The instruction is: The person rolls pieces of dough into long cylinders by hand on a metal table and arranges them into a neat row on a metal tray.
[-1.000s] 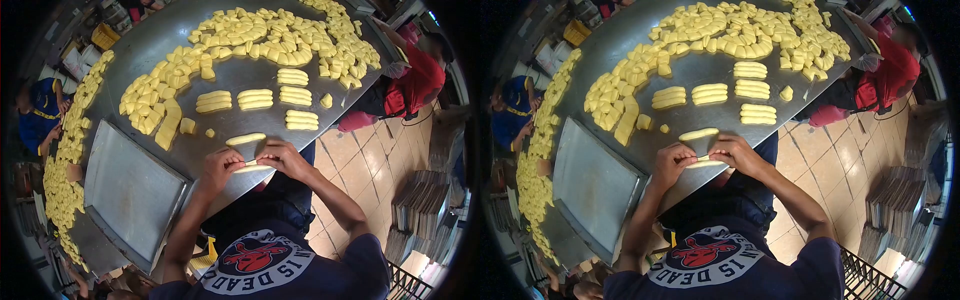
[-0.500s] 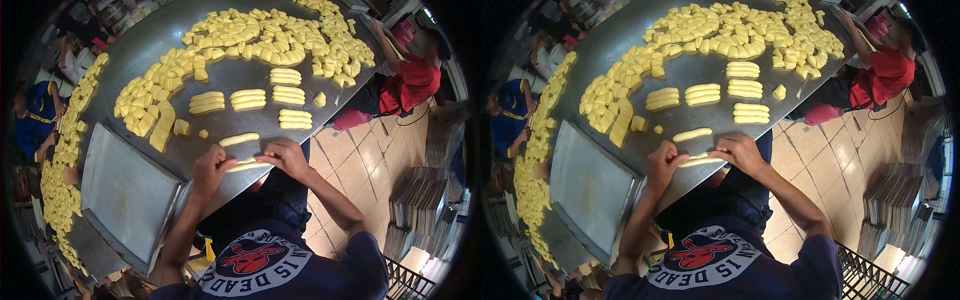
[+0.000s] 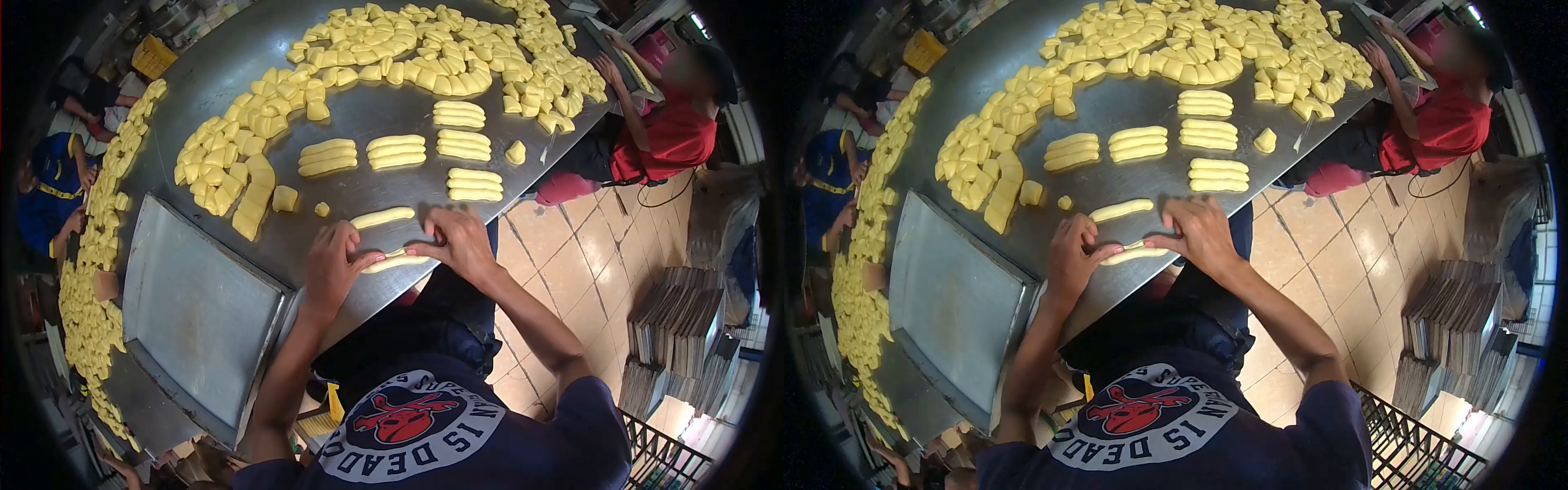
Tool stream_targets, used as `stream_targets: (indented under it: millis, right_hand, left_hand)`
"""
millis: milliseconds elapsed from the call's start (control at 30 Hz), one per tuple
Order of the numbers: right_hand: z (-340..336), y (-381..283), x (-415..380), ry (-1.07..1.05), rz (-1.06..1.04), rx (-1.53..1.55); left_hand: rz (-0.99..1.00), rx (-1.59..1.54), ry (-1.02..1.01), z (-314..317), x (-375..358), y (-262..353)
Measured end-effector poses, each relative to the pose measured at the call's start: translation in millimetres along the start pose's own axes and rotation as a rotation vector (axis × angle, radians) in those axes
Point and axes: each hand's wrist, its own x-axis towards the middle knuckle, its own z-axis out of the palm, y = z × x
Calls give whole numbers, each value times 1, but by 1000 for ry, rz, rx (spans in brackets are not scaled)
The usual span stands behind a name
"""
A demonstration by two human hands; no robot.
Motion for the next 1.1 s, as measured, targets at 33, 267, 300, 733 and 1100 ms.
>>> stream_targets:
  millis: [33,267,300,733,1100]
  right_hand:
    - [1,4,-3,-102,-12,72]
    - [-11,-4,-10,-173,51,418]
    - [-9,-8,-9,-175,55,421]
    - [-4,-6,-13,-152,184,346]
    - [1,-16,11,-127,11,-172]
  left_hand:
    - [-66,-116,-39,3,-8,-1]
    - [-263,-543,-148,-2,-5,5]
    - [-266,-542,-152,-1,-3,4]
    - [-175,-362,-36,3,-8,6]
    - [-48,33,-198,4,14,5]
